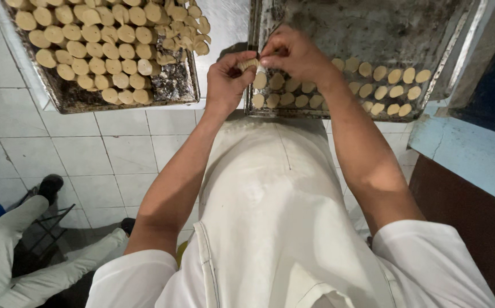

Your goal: The person picks up small portions of dough, shapes them with their hands, and places them onto metal trays.

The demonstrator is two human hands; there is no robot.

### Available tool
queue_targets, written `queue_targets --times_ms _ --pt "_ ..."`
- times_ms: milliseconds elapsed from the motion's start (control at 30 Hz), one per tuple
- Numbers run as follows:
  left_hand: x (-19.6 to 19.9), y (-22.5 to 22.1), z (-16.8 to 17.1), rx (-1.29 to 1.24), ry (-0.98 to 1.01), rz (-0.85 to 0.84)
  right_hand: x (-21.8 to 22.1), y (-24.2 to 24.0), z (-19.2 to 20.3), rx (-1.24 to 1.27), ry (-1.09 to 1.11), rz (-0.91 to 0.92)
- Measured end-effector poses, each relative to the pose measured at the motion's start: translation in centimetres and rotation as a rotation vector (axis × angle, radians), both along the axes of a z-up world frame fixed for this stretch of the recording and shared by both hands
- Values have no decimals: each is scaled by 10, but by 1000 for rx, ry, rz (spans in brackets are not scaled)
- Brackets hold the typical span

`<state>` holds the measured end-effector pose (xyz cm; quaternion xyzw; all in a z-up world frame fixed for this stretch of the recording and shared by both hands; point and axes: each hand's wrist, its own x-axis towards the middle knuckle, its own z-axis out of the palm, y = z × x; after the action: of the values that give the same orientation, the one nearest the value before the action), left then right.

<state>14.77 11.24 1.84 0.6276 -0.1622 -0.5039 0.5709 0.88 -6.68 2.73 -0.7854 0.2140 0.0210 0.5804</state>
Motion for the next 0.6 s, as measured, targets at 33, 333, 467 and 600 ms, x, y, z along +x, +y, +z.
queue_targets --times_ms 33,333,467,600 --pt "3 1 -2 16 1 -6 3 1 1 54 15 -6" --pt "14 -1 -11 -97 10 0 14 1 4 -100 -51 15" --pt "18 -13 -11 7 7 4 16 -3 4 -88 -13 -112" --pt "22 -25 -10 -106 43 -20 11 -7 1 -6 -66 -114"
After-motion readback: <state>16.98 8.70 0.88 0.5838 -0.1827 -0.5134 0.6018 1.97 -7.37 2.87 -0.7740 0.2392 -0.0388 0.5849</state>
